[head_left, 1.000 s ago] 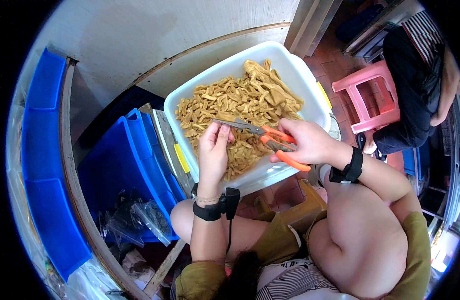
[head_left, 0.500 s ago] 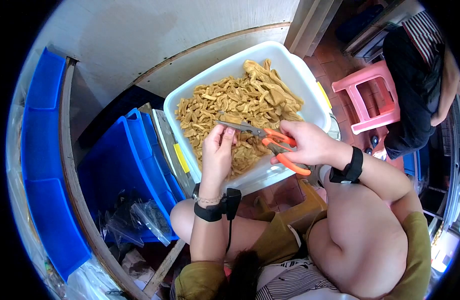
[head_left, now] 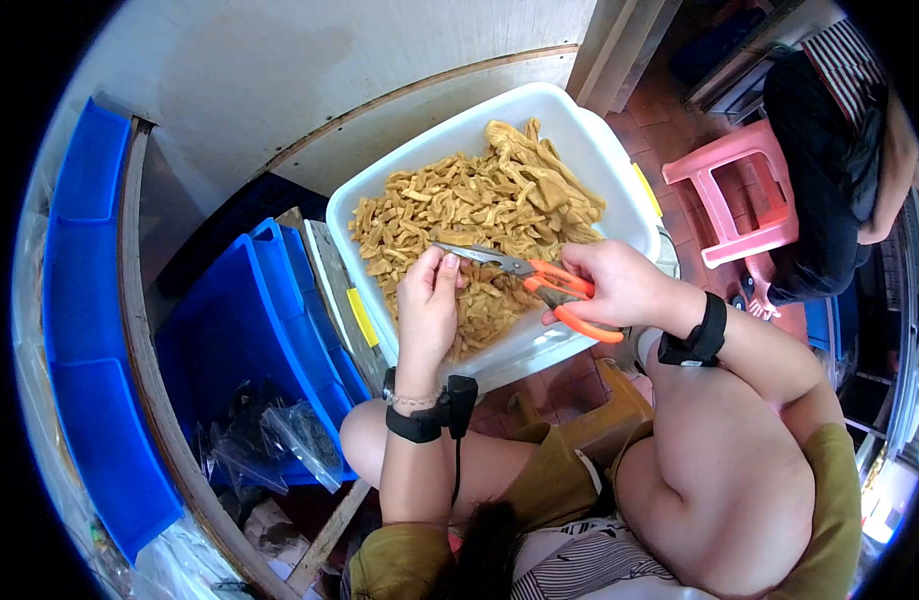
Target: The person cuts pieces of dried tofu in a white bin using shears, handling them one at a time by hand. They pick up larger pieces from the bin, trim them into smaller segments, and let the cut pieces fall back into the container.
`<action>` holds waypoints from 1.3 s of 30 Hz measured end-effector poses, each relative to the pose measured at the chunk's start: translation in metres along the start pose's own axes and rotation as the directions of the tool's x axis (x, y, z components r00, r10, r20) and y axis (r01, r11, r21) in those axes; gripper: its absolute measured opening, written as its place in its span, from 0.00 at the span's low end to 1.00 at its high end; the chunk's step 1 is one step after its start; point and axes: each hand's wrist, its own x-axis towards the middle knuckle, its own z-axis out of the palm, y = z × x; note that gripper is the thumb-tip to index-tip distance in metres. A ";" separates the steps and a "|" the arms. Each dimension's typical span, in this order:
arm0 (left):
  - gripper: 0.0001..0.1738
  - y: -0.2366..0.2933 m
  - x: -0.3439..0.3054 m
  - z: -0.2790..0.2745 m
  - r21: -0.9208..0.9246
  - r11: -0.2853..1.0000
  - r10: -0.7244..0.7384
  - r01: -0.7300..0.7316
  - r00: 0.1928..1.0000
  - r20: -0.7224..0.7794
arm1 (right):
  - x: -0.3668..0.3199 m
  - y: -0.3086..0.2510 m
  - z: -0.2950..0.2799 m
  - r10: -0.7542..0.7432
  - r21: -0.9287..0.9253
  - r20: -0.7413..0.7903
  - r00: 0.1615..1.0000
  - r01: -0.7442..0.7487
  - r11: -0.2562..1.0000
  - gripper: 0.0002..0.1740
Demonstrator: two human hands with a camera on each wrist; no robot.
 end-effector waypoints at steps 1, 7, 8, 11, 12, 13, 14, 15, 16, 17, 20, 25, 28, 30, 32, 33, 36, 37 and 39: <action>0.13 0.003 0.000 0.000 0.015 1.000 -0.004 0.003 1.000 0.010 | 0.000 -0.001 -0.001 0.014 -0.015 0.026 1.000 -0.013 1.000 0.27; 0.09 0.012 -0.016 0.030 0.129 0.987 0.069 -0.099 0.974 0.215 | 0.002 -0.006 0.008 0.055 0.124 -0.022 0.998 -0.052 0.991 0.27; 0.09 0.012 -0.016 0.031 0.120 0.989 0.059 -0.085 0.978 0.199 | 0.002 -0.004 0.009 0.056 0.125 -0.023 0.998 -0.053 0.991 0.27; 0.11 0.008 -0.009 0.022 0.059 0.998 0.017 -0.028 0.984 0.177 | 0.002 -0.001 0.007 0.108 0.171 -0.075 0.991 -0.094 0.981 0.29; 0.11 0.007 -0.005 0.017 -0.080 0.997 -0.009 0.020 0.992 0.129 | 0.002 -0.002 0.005 0.119 0.185 -0.123 0.985 -0.095 0.978 0.31; 0.12 0.006 -0.002 0.011 -0.220 0.974 -0.042 0.060 0.996 0.084 | 0.002 -0.002 0.003 0.131 0.199 -0.171 0.977 -0.096 0.975 0.32; 0.12 0.007 0.000 0.005 -0.254 0.965 -0.062 0.071 0.997 0.043 | 0.001 -0.001 0.001 0.141 0.198 -0.176 0.974 -0.106 0.974 0.33; 0.12 0.008 0.001 -0.001 -0.287 0.955 -0.083 0.080 0.997 0.001 | 0.001 -0.001 -0.001 0.140 0.198 -0.174 0.975 -0.105 0.975 0.33; 0.11 0.005 0.002 -0.006 -0.367 0.926 -0.097 0.087 0.995 -0.010 | 0.001 -0.002 -0.003 0.127 0.151 -0.173 0.977 -0.101 0.983 0.33; 0.11 0.003 0.003 -0.009 -0.445 0.891 -0.111 0.091 0.994 -0.019 | 0.001 -0.002 -0.004 0.114 0.104 -0.171 0.979 -0.097 0.990 0.34; 0.10 0.005 0.003 -0.012 -0.483 0.873 -0.110 0.067 0.992 -0.061 | 0.002 -0.003 -0.003 0.083 0.007 -0.121 0.989 -0.083 0.997 0.35; 0.10 0.007 0.003 -0.012 -0.481 0.876 -0.105 0.033 0.987 -0.124 | 0.002 -0.009 -0.004 0.075 -0.018 -0.075 0.994 -0.077 0.997 0.36; 0.11 0.006 0.004 -0.014 -0.496 0.868 -0.107 0.023 0.984 -0.142 | 0.001 -0.009 -0.004 0.078 -0.019 -0.063 0.995 -0.080 0.997 0.36; 0.11 0.004 0.004 -0.015 -0.501 0.865 -0.100 0.017 0.985 -0.139 | 0.001 -0.008 -0.004 0.076 -0.018 -0.066 0.995 -0.078 0.997 0.36; 0.10 0.003 0.004 -0.016 -0.509 0.861 -0.065 0.003 0.992 -0.105 | 0.001 -0.006 -0.004 0.073 -0.001 -0.037 0.997 -0.073 0.997 0.35; 0.10 0.005 0.004 -0.015 -0.509 0.861 -0.065 0.003 0.992 -0.104 | 0.001 -0.006 -0.004 0.073 -0.001 -0.037 0.997 -0.073 0.997 0.35; 0.11 0.011 0.001 -0.012 -0.469 0.882 -0.102 0.044 0.990 -0.100 | 0.001 -0.006 -0.004 0.069 0.069 -0.008 0.998 -0.069 0.995 0.32; 0.11 0.010 0.001 -0.012 -0.450 0.892 -0.086 0.035 0.992 -0.093 | 0.001 -0.006 -0.004 0.067 0.059 -0.007 0.998 -0.067 0.996 0.33; 0.10 0.008 0.001 -0.012 -0.431 0.902 -0.071 0.028 0.994 -0.084 | 0.001 -0.006 -0.005 0.065 0.049 -0.005 0.998 -0.065 0.997 0.35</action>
